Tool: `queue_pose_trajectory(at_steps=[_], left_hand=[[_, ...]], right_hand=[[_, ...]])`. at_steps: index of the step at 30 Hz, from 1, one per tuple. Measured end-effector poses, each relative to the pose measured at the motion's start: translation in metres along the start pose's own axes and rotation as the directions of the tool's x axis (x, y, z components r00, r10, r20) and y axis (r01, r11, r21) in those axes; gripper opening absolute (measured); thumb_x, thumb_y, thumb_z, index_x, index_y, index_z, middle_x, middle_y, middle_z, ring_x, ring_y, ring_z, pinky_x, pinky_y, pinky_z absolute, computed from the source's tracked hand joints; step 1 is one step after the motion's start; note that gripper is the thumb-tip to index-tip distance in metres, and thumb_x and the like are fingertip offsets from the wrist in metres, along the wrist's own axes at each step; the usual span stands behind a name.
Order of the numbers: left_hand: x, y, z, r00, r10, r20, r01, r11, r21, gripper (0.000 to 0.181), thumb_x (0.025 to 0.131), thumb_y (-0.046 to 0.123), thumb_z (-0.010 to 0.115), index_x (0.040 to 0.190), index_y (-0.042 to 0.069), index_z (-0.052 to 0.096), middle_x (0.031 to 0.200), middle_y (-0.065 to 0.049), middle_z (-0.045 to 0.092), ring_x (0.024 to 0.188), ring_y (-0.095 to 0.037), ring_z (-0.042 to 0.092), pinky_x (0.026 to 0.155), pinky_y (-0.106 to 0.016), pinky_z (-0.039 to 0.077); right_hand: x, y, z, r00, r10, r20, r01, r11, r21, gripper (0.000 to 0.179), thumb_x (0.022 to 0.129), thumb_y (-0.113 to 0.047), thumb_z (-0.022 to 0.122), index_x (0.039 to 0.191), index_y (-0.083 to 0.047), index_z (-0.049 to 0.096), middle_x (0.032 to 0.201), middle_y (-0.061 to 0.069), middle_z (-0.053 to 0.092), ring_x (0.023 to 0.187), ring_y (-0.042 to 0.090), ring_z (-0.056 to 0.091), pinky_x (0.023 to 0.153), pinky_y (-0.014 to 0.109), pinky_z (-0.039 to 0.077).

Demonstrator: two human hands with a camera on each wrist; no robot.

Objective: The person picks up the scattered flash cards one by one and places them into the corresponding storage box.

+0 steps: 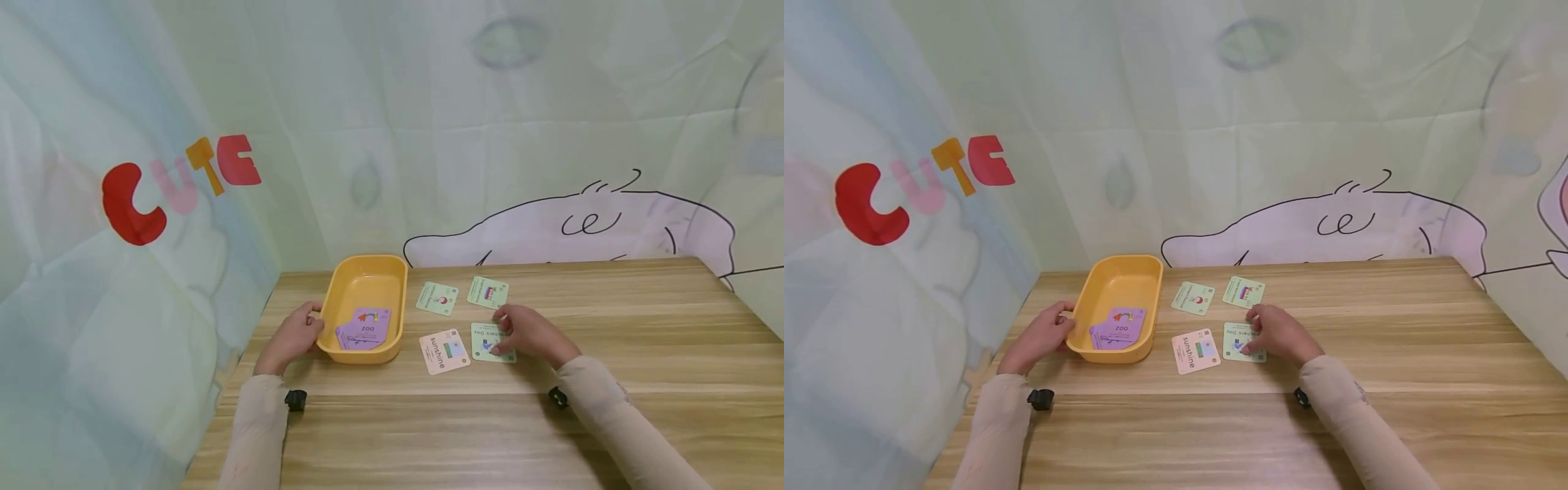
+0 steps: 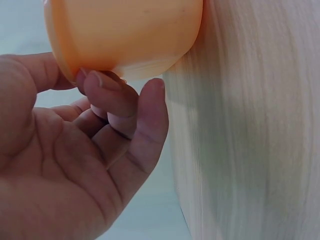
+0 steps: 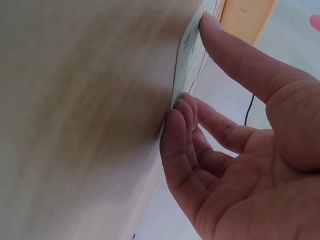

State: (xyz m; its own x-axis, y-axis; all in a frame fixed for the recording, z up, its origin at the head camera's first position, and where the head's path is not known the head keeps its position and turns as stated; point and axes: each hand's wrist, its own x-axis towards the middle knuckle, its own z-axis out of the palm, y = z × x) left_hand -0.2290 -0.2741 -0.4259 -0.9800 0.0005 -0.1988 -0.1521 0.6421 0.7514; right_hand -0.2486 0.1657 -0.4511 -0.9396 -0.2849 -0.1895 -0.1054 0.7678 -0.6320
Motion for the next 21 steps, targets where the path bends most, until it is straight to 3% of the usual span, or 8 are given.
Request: queue_pose_trajectory(at_steps=[8, 14, 21], left_hand=[[0.0, 0.0, 0.0, 1.0, 0.0, -0.007, 0.0, 1.0, -0.004, 0.039, 0.103, 0.018, 0.046, 0.14, 0.006, 0.049, 0.087, -0.012, 0.06, 0.073, -0.023, 0.059, 0.067, -0.034, 0.052], [0.0, 0.0, 0.0, 1.0, -0.006, -0.003, 0.006, 1.0, -0.003, 0.039, 0.103, 0.017, 0.046, 0.14, 0.006, 0.049, 0.088, -0.011, 0.06, 0.073, -0.021, 0.058, 0.068, -0.033, 0.052], [0.0, 0.001, 0.0, 1.0, -0.001, -0.002, 0.001, 1.0, -0.01, 0.038, 0.103, 0.016, 0.046, 0.139, 0.006, 0.049, 0.088, -0.012, 0.059, 0.074, -0.021, 0.058, 0.067, -0.033, 0.051]], right_hand=[[0.004, -0.001, -0.001, 1.0, -0.003, 0.029, 0.004, 0.999, -0.032, 0.049, 0.075, -0.019, 0.09, 0.111, -0.005, 0.061, 0.103, 0.011, 0.058, 0.095, 0.026, 0.053, 0.088, 0.042, 0.047], [0.001, -0.01, -0.004, 0.999, -0.036, 0.006, 0.037, 0.988, -0.15, 0.048, 0.073, -0.02, 0.091, 0.108, -0.006, 0.063, 0.113, 0.014, 0.056, 0.103, 0.03, 0.052, 0.093, 0.048, 0.047], [0.001, -0.02, -0.005, 1.0, 0.001, 0.009, 0.001, 0.978, -0.21, 0.048, 0.071, -0.02, 0.093, 0.106, -0.006, 0.062, 0.108, 0.01, 0.053, 0.102, 0.03, 0.045, 0.088, 0.045, 0.045]])
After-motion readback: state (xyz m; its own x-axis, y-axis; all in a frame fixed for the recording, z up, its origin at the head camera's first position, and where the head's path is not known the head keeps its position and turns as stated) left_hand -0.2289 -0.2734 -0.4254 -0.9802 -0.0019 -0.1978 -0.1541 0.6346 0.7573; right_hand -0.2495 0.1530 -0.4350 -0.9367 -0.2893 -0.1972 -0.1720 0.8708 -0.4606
